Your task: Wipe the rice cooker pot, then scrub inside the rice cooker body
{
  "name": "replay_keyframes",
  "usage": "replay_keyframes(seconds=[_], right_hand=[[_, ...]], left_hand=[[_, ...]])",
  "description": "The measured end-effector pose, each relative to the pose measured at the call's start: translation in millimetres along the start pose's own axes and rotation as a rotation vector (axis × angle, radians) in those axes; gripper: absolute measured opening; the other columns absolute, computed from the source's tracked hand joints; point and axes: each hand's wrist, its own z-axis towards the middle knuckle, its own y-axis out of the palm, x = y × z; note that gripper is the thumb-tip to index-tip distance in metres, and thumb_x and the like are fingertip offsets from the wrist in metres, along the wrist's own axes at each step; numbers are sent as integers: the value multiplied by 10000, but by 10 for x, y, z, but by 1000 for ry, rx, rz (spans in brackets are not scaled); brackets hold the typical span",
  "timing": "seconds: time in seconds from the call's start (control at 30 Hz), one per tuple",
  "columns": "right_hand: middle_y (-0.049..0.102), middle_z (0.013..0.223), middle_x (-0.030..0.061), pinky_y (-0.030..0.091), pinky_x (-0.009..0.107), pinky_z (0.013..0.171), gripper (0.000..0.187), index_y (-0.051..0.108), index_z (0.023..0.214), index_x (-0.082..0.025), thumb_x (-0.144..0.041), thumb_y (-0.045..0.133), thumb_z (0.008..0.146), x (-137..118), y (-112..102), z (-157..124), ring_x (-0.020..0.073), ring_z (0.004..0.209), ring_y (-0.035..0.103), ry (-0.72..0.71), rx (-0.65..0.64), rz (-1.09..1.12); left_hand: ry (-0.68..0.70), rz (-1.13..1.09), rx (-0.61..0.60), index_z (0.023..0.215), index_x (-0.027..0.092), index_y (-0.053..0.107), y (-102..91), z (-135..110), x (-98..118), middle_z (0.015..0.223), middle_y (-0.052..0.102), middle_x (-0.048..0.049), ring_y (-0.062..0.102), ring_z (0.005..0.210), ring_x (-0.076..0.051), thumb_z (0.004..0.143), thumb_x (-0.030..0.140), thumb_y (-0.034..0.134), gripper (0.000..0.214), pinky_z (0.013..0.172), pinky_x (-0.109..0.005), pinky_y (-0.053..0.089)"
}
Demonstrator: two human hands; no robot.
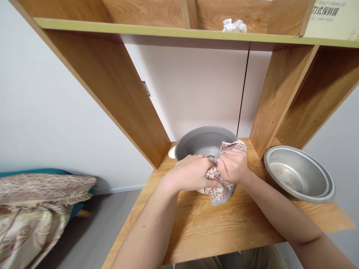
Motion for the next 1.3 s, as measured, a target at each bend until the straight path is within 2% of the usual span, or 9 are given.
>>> replay_keyframes(seconds=[0.2, 0.47, 0.6, 0.77, 0.87, 0.97, 1.17, 1.3], right_hand=[[446, 476, -5, 268, 331, 608, 432, 468, 534, -219, -223, 359, 953, -148, -5, -19, 146, 509, 393, 40, -26, -65], [468, 471, -5, 273, 326, 612, 454, 469, 533, -224, -231, 354, 973, -299, -31, 10, 147, 507, 399, 85, 71, -102], [489, 480, -6, 269, 325, 619, 459, 475, 539, -216, -246, 368, 984, -331, -59, 25, 140, 509, 408, 74, 61, -87], [532, 523, 9, 266, 332, 645, 573, 501, 574, -205, -496, 284, 1017, -377, -78, 18, 140, 536, 441, 57, -3, -39], [554, 536, 5, 267, 328, 644, 622, 515, 579, -200, -573, 278, 1016, -365, -71, 16, 133, 542, 461, 39, -28, -13], [570, 529, -6, 270, 318, 631, 625, 551, 596, -196, -618, 329, 1000, -293, -74, 26, 129, 550, 491, 1, -96, 33], [617, 566, 18, 227, 307, 578, 692, 645, 667, -182, -784, 383, 884, -99, -128, 55, 135, 545, 503, -34, -397, 61], [634, 600, 25, 180, 302, 559, 719, 687, 727, -179, -834, 408, 824, -39, -163, 68, 137, 549, 500, -26, -499, 56]], left_hand=[[0, -8, -1, 666, 233, 644, -7, -38, -14, 636, 668, -19, 630, 617, -208, 704, 657, 648, 426, 518, -319, 316], [-10, -6, -17, 597, 236, 618, -41, -76, 68, 603, 639, -15, 565, 565, -180, 716, 615, 637, 398, 517, -315, 303], [-14, -48, -44, 561, 240, 570, -36, -70, 36, 567, 601, 10, 543, 552, -166, 680, 583, 662, 374, 514, -304, 299], [46, -39, -53, 512, 221, 459, -29, -55, -13, 508, 512, 18, 465, 493, -137, 691, 442, 634, 334, 481, -299, 240], [60, -50, -72, 508, 215, 418, -42, -53, -26, 473, 445, 32, 398, 466, -125, 707, 454, 633, 378, 480, -299, 238], [73, -85, -102, 526, 214, 464, -56, -56, -36, 481, 456, 41, 397, 480, -122, 731, 503, 645, 398, 503, -291, 263], [49, -48, -103, 674, 245, 643, -37, -55, -63, 617, 629, 20, 526, 569, -156, 710, 581, 695, 342, 528, -281, 298], [54, -56, -88, 756, 275, 696, -25, -50, -67, 666, 672, 25, 559, 599, -164, 697, 583, 712, 314, 545, -280, 320]])
